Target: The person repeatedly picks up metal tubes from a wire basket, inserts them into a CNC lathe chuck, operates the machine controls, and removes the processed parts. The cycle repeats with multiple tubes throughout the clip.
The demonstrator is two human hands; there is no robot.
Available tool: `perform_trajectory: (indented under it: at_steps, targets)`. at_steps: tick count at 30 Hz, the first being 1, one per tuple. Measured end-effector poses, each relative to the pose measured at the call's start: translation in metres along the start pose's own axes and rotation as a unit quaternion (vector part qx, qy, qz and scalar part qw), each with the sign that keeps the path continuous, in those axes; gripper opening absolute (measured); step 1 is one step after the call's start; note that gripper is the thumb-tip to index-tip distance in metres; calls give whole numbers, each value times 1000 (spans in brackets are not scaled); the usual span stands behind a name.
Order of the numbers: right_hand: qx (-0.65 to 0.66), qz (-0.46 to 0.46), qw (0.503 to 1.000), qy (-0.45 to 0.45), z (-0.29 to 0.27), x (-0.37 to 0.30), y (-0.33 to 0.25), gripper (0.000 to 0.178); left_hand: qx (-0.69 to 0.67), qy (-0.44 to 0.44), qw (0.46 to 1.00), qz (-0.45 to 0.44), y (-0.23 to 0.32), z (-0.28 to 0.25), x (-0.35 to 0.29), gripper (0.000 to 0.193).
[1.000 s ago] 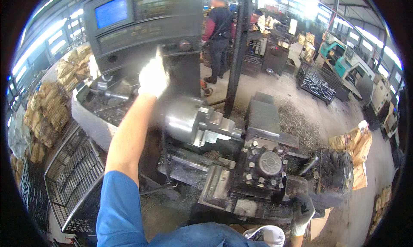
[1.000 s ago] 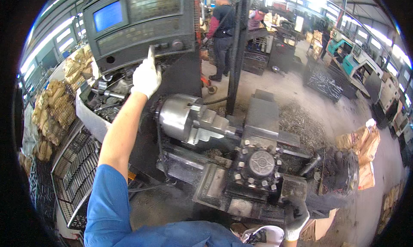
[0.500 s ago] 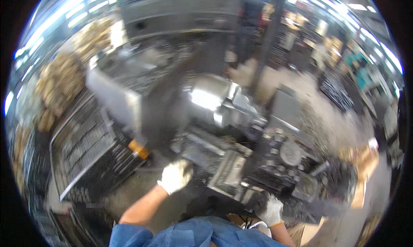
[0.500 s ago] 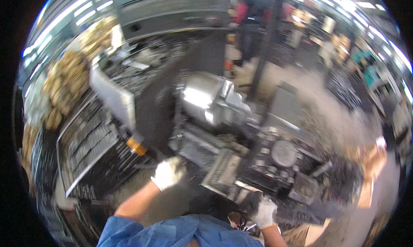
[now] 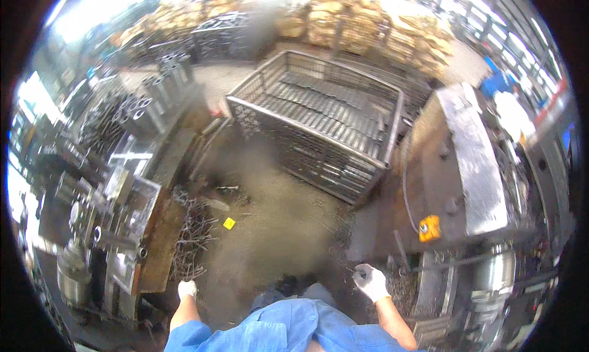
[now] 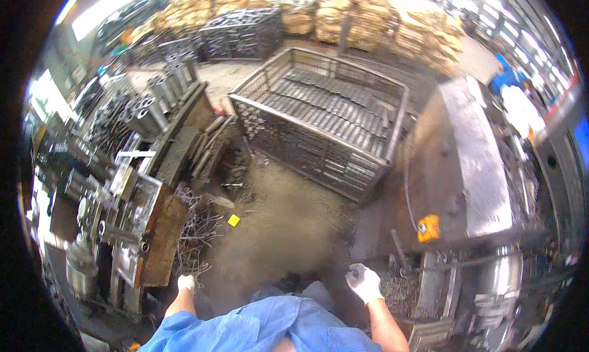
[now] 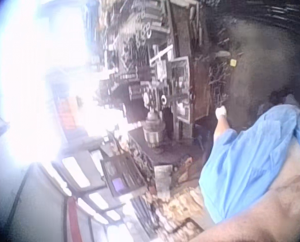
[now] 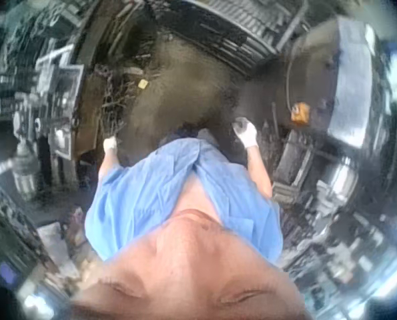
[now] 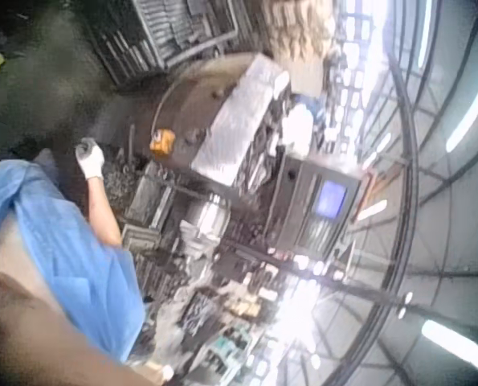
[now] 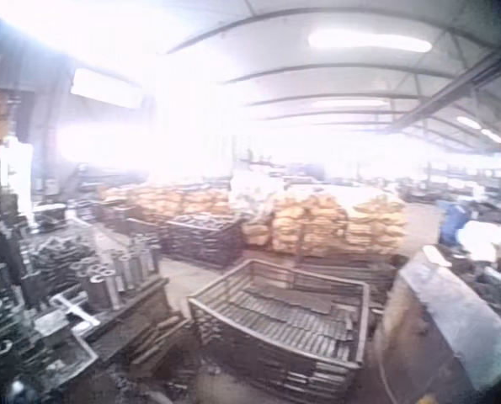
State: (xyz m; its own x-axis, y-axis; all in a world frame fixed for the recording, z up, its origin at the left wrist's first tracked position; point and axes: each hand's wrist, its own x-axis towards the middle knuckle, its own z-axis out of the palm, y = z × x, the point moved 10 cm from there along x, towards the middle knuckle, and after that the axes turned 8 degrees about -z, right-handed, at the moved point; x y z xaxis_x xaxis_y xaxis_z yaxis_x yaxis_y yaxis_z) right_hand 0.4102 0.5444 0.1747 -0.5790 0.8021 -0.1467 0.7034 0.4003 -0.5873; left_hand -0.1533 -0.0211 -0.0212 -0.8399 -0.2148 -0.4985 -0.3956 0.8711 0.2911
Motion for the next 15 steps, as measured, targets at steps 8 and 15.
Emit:
perform_trajectory:
  at_steps: [8,15]
  targets:
    - [-360,-393,767,-357,233,101,136,33,-388,26,911,-133,-117,-43,-74,38]
    - [-374,-461,686,-419,238,158,51,27,-571,449,625,-288,-337,-181,-115,68]
